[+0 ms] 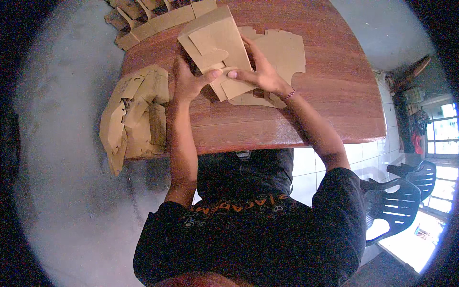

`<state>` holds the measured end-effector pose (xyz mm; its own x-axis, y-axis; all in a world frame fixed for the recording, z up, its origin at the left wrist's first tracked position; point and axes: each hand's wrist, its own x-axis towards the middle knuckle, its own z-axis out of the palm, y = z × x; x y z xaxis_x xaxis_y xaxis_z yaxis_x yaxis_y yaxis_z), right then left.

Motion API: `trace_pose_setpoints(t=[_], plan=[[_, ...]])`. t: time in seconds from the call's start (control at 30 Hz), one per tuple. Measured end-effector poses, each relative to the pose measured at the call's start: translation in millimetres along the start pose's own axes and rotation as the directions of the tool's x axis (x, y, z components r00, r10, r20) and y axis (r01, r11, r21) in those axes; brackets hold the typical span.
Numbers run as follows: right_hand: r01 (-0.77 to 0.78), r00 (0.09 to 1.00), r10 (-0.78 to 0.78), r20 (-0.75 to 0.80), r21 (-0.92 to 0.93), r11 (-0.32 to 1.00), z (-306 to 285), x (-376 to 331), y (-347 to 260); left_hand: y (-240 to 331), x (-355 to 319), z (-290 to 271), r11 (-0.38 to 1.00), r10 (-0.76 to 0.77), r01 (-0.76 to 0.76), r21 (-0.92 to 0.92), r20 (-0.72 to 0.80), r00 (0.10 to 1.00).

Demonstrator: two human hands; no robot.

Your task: Assemble cardboard take-away containers by folding precut cardboard sheets.

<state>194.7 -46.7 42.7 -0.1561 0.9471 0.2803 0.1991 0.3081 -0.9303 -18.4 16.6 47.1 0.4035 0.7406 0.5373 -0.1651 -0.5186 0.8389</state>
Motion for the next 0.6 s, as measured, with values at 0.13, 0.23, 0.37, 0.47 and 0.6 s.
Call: trace_pose_setpoints(t=[0.13, 0.23, 0.37, 0.47, 0.6], plan=[[0.093, 0.988, -0.104, -0.116, -0.095, 0.991, 1, 2, -5, 1, 1, 2, 0.982, -0.009, 0.014, 0.190, -0.027, 1.000], [0.230, 0.913, -0.332, -0.236, -0.374, 0.898, -3, 7, -2, -8, 1, 9, 0.973, -0.222, 0.221, -0.060, -0.010, 0.975], [0.173, 0.736, -0.618, -0.276, -0.806, 0.566, -10, 8, 1, -5, -12, 48, 0.944, -0.161, 0.176, -0.280, 0.074, 0.984], [0.148, 0.760, -0.631, -0.156, -0.904, 0.402, 7, -2, 2, -15, -15, 62, 0.950, -0.093, 0.095, -0.299, 0.021, 0.995], [0.226, 0.874, -0.478, -0.086, -0.800, 0.556, 23, -13, -26, -18, -16, 50, 0.839, -0.273, 0.220, -0.498, -0.034, 0.962]])
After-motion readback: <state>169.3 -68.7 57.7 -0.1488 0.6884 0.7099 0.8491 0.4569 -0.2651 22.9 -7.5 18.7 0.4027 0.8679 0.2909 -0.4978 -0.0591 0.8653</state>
